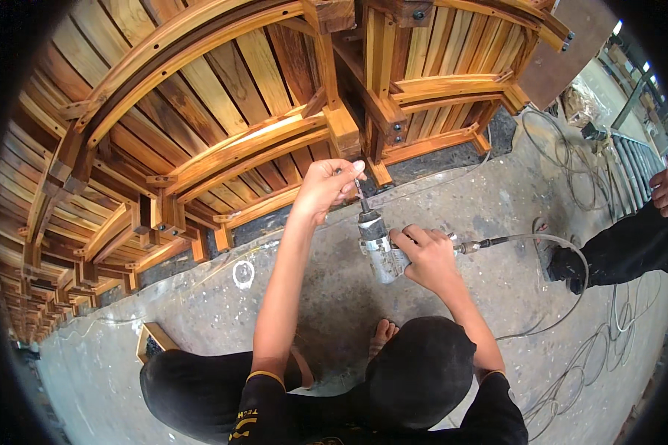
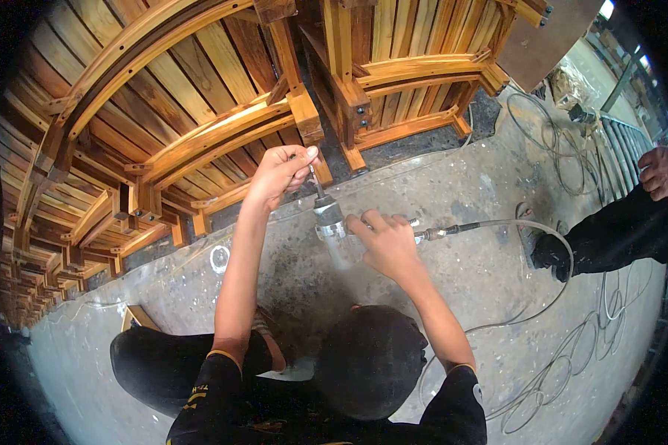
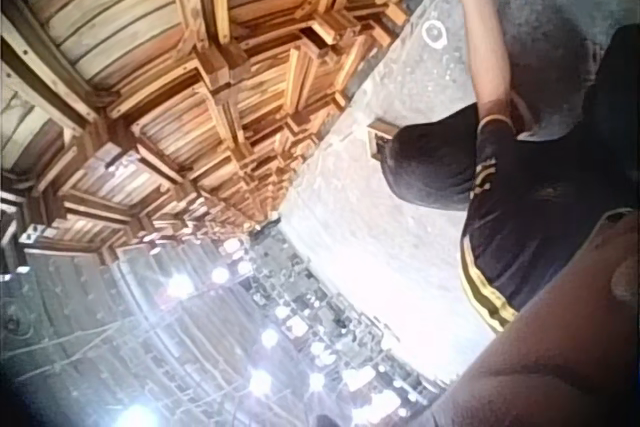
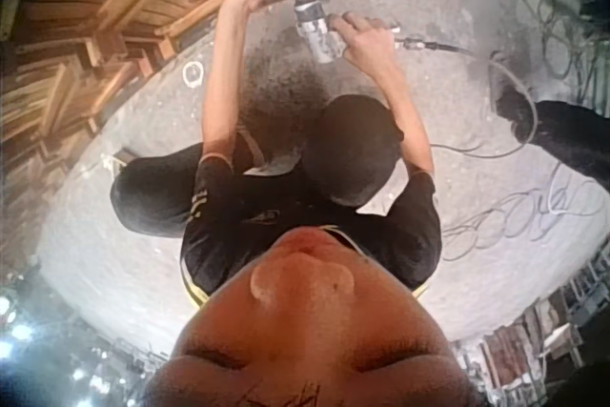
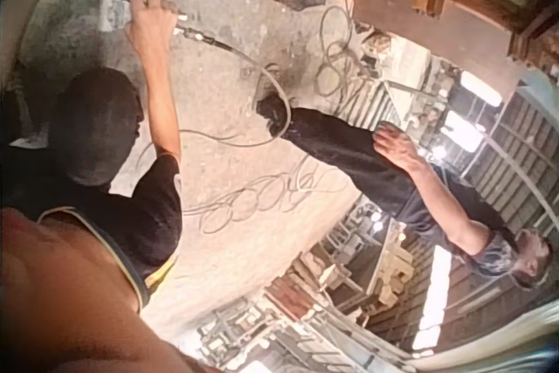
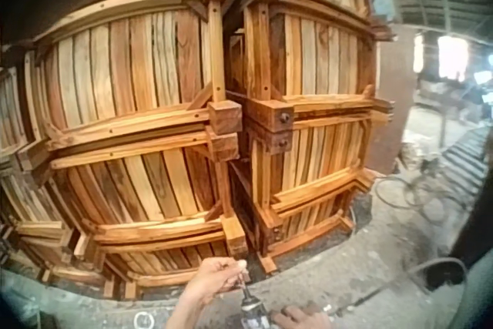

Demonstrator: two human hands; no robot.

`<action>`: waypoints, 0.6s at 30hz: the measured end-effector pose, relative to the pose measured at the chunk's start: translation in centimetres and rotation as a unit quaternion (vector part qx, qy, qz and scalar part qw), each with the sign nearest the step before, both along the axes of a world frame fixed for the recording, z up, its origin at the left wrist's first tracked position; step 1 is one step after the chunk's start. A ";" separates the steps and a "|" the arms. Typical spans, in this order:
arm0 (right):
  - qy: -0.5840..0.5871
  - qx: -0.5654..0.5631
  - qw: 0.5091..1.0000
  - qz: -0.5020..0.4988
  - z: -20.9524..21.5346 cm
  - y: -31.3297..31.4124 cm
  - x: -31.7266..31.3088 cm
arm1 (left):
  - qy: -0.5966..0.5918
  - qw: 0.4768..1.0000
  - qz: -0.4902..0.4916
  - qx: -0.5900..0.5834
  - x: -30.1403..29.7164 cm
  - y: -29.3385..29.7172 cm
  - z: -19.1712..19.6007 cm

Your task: Assembling wooden chair frames using a pneumatic screwdriver and screws in a factory setting.

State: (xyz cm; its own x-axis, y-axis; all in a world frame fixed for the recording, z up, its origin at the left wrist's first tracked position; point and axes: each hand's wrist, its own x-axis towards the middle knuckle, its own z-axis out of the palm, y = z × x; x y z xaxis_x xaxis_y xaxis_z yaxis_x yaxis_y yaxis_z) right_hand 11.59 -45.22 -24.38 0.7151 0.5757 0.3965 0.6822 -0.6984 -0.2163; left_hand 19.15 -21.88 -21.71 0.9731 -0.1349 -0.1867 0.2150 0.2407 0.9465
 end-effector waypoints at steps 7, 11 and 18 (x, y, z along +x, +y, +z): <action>-0.004 0.001 1.000 0.005 0.1 1.3 0.4 | -0.067 0.986 0.000 0.150 -0.4 0.9 1.4; -0.010 0.016 1.000 -0.009 -0.1 2.1 0.6 | -0.155 0.967 0.095 0.178 -0.9 -0.2 0.5; -0.088 0.051 0.994 -0.034 -0.5 3.0 1.1 | -0.154 0.977 0.108 0.104 -2.8 -1.1 2.1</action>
